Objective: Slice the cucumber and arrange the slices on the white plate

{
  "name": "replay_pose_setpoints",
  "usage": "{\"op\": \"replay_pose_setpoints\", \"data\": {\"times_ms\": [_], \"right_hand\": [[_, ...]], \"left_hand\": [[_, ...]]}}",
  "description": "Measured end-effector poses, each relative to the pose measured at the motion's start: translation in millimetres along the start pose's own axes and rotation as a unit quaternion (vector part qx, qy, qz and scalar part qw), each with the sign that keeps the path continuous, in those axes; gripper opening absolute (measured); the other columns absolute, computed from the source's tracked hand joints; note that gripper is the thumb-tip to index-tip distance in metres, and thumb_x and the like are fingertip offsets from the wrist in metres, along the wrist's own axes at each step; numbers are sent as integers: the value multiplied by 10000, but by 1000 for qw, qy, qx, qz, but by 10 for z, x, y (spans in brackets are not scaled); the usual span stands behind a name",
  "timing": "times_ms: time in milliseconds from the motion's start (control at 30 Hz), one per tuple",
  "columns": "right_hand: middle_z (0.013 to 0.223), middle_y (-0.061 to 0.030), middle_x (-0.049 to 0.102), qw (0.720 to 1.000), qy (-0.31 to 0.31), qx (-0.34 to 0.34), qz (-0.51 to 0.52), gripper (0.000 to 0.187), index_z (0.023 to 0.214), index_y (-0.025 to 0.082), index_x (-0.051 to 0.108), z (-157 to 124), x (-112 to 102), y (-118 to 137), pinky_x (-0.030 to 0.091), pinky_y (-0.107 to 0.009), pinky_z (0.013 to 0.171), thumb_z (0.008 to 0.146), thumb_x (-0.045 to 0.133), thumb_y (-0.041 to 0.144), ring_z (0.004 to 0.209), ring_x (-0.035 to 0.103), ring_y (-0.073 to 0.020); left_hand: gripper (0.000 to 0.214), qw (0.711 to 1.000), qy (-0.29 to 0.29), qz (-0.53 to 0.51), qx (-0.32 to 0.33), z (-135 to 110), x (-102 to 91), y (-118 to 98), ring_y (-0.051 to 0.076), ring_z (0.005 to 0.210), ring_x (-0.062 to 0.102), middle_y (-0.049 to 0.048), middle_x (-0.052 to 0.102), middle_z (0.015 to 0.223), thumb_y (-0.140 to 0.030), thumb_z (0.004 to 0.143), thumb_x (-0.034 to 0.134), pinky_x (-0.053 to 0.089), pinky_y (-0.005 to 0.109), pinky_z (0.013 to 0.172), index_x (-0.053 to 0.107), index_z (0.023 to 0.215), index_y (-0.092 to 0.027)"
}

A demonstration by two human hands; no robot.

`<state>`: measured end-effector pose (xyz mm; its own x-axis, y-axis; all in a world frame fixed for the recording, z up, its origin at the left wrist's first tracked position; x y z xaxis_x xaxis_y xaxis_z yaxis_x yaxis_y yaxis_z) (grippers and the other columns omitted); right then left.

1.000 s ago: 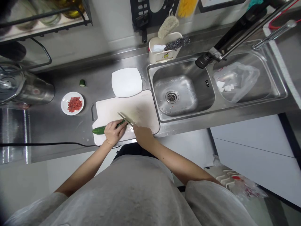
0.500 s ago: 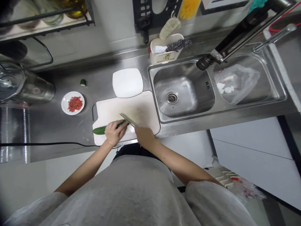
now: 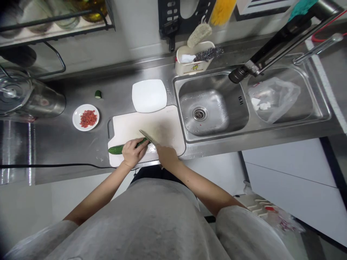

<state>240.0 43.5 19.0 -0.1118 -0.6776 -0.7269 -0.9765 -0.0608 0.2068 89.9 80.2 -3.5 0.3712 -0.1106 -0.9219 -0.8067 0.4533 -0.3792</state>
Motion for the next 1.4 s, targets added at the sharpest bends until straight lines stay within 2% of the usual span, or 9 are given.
{"op": "replay_pose_setpoints", "data": {"times_ms": [267,500,633,800,933,1067,1233,1300,1400], "right_hand": [[916,-119,676,999,-6,34,20,288,1194,160,469,-77,-155,-178,439,-290,698,966,310,236,871,652,-227],[954,-123,670,999,-5,32,15,309,1200,172,460,-194,-217,-68,437,-312,724,972,268,252,900,645,-243],[940,-103,668,998,-38,43,-2,305,1175,194,472,-204,-228,-64,425,-290,697,980,248,264,860,651,-224],[1021,-121,653,994,-98,48,-16,312,1183,192,506,-238,-308,-148,389,-269,675,968,318,317,865,637,-210],[1051,-133,646,987,-142,54,-42,370,1259,182,491,-266,-350,-250,366,-290,692,924,436,328,911,617,-229],[1006,-119,650,980,-185,50,-54,409,1299,176,485,-282,-329,-315,336,-300,698,924,446,335,892,601,-233],[990,-104,643,977,-199,26,-66,447,1320,191,485,-298,-308,-310,314,-305,704,895,508,326,898,579,-236],[994,-106,638,977,-198,15,-74,466,1337,190,474,-307,-319,-296,310,-308,708,890,516,316,906,572,-238],[1020,-125,628,977,-193,1,-85,496,1362,181,450,-317,-334,-278,310,-311,722,890,520,317,929,560,-244]], "left_hand": [[302,999,-43,6,32,-17,-33,-32,215,982,588,29,670,1139,-336,880,533,423,356,831,662,1150,-379],[277,996,-78,18,48,-16,-73,-55,205,943,600,34,684,1089,-328,875,546,434,355,800,676,1117,-362],[265,996,-86,1,39,5,-121,-72,197,934,605,30,688,1074,-324,882,536,434,343,804,678,1106,-339],[281,996,-63,-62,-24,89,-268,-37,192,1009,590,58,676,1077,-332,914,468,426,331,897,638,1114,-229],[248,996,-21,-26,-83,193,-353,40,223,968,600,66,691,974,-348,915,451,331,428,1006,662,965,-228],[274,990,22,-52,-128,287,-341,166,222,941,616,60,701,978,-361,921,431,368,409,946,672,951,-232],[367,956,-31,-197,-215,414,-438,347,176,926,625,47,689,1039,-414,944,361,459,305,824,618,1114,-216],[368,954,-19,-223,-201,517,-496,283,170,928,623,38,685,1055,-459,903,450,464,290,821,612,1134,-222],[370,970,77,-188,-131,676,-532,51,184,881,623,7,698,985,-507,759,647,455,305,822,664,1034,-259]]}}
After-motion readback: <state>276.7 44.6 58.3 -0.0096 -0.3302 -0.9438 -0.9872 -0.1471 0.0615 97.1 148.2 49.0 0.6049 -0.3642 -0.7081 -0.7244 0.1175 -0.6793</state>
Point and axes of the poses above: each hand's wrist, its own z-axis towards the middle knuckle, its own x-axis out of the palm, y = z × x, the point moved 7 cm from there along z, towards the middle knuckle
